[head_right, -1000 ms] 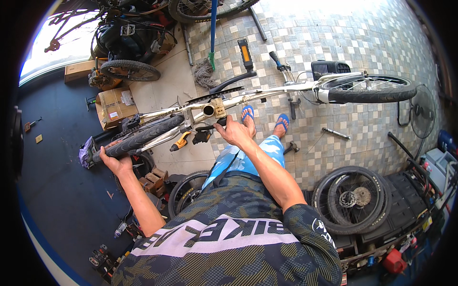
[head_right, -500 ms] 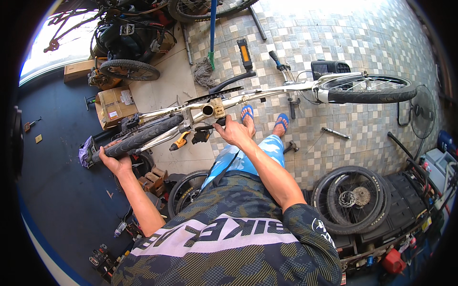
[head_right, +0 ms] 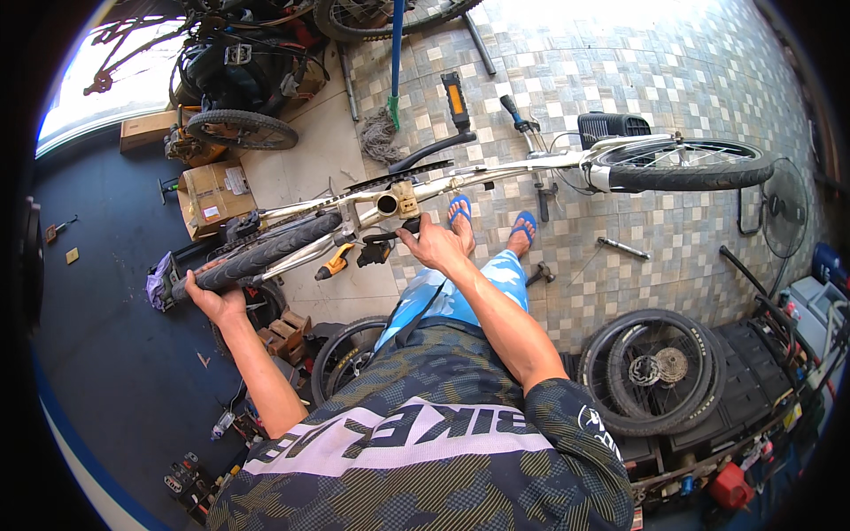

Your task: The person assembles a bicycle by attaching the front wheel to the fork, installing the handlebars, and mounting the seat onto the frame. They use a screwdriver to tighten the seat post clamp and adjust the handlebar position.

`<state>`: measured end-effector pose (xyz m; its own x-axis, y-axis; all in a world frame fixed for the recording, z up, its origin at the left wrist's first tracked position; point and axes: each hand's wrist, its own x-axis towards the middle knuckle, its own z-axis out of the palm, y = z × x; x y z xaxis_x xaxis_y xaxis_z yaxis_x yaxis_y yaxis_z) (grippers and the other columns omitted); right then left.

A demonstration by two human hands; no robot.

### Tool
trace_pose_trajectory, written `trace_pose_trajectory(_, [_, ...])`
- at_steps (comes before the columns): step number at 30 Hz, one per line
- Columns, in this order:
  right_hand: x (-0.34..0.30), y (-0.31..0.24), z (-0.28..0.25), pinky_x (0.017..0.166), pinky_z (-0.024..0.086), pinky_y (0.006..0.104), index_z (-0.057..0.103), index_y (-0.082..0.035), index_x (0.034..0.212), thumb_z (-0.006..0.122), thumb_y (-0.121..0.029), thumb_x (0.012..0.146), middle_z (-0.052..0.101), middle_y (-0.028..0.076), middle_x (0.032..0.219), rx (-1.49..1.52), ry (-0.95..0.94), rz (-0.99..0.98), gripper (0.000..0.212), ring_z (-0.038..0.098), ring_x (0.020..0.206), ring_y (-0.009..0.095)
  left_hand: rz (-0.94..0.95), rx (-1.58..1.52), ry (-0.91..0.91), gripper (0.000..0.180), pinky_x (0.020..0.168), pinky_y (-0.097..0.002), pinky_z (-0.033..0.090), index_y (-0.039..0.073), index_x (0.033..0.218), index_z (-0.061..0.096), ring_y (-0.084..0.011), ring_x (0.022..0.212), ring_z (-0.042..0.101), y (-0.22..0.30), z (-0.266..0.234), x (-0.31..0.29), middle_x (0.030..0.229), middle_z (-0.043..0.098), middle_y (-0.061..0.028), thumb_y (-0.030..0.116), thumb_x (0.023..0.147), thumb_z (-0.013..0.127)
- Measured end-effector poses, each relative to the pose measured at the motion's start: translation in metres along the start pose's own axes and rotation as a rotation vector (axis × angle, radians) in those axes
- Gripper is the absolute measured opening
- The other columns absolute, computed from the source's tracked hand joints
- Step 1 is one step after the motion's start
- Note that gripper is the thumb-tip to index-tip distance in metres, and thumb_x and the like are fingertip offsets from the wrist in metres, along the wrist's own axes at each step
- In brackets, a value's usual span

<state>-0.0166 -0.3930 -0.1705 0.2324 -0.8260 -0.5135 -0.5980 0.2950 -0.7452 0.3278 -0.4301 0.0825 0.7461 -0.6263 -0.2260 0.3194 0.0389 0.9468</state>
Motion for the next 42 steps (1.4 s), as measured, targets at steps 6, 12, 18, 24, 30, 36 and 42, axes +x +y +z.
trace_pose_trajectory(6, [0.0000,0.0003,0.0003,0.089,0.052,0.0580,0.057,0.007,0.121,0.053,-0.066,0.098,0.072,0.034,0.091,-0.005,-0.002,0.000,0.077,0.072,0.092,0.052,-0.003,-0.014,-0.005,0.028,0.088,-0.0491,0.057,0.013,0.101,0.052,-0.0265,0.085,0.064,0.0001,-0.0004,0.0006,0.088,0.062,-0.0094,0.033,0.094,0.070])
trace_pose_trajectory(12, [-0.0014,-0.0014,-0.0011,0.090,0.052,0.0574,0.058,0.006,0.121,0.054,-0.065,0.098,0.073,0.034,0.092,-0.002,0.004,0.005,0.075,0.072,0.093,0.051,-0.001,-0.026,-0.021,0.027,0.089,-0.0490,0.057,0.013,0.099,0.052,-0.0263,0.086,0.063,-0.0006,-0.0031,0.0025,0.088,0.061,-0.0089,0.032,0.093,0.071])
trace_pose_trajectory(18, [-0.0017,-0.0022,-0.0018,0.090,0.053,0.0571,0.059,0.006,0.120,0.055,-0.065,0.097,0.073,0.033,0.093,-0.004,0.012,0.007,0.074,0.072,0.093,0.051,-0.003,-0.024,-0.009,0.027,0.089,-0.0492,0.057,0.013,0.098,0.053,-0.0267,0.086,0.064,-0.0006,0.0002,0.0000,0.088,0.062,-0.0098,0.033,0.093,0.071])
trace_pose_trajectory(24, [-0.0025,-0.0024,-0.0015,0.089,0.053,0.0571,0.059,0.006,0.119,0.055,-0.065,0.097,0.073,0.034,0.093,0.000,0.023,-0.004,0.075,0.072,0.093,0.051,-0.002,-0.007,-0.018,0.027,0.089,-0.0490,0.057,0.013,0.098,0.053,-0.0269,0.086,0.064,-0.0001,-0.0011,0.0002,0.087,0.062,-0.0103,0.033,0.094,0.071])
trace_pose_trajectory(30, [-0.0001,-0.0005,-0.0012,0.088,0.053,0.0576,0.058,0.007,0.120,0.054,-0.066,0.097,0.072,0.034,0.092,-0.006,0.008,-0.011,0.077,0.072,0.092,0.052,-0.021,-0.040,-0.019,0.026,0.088,-0.0483,0.057,0.013,0.098,0.052,-0.0256,0.086,0.064,0.0007,0.0006,-0.0005,0.087,0.061,-0.0093,0.032,0.094,0.070])
trace_pose_trajectory(36, [0.0006,0.0007,0.0000,0.087,0.053,0.0578,0.058,0.008,0.119,0.054,-0.067,0.097,0.072,0.034,0.090,-0.016,0.011,-0.007,0.078,0.072,0.090,0.051,-0.001,-0.012,-0.001,0.027,0.088,-0.0478,0.057,0.013,0.098,0.052,-0.0253,0.085,0.064,-0.0003,0.0025,-0.0006,0.087,0.061,-0.0089,0.032,0.093,0.071])
trace_pose_trajectory(42, [0.0014,0.0009,0.0005,0.087,0.053,0.0572,0.057,0.009,0.119,0.054,-0.067,0.097,0.072,0.034,0.088,-0.023,0.009,-0.009,0.078,0.072,0.090,0.052,0.008,-0.003,-0.007,0.028,0.087,-0.0479,0.057,0.013,0.099,0.052,-0.0259,0.084,0.064,-0.0004,0.0020,0.0001,0.086,0.062,-0.0087,0.032,0.093,0.071])
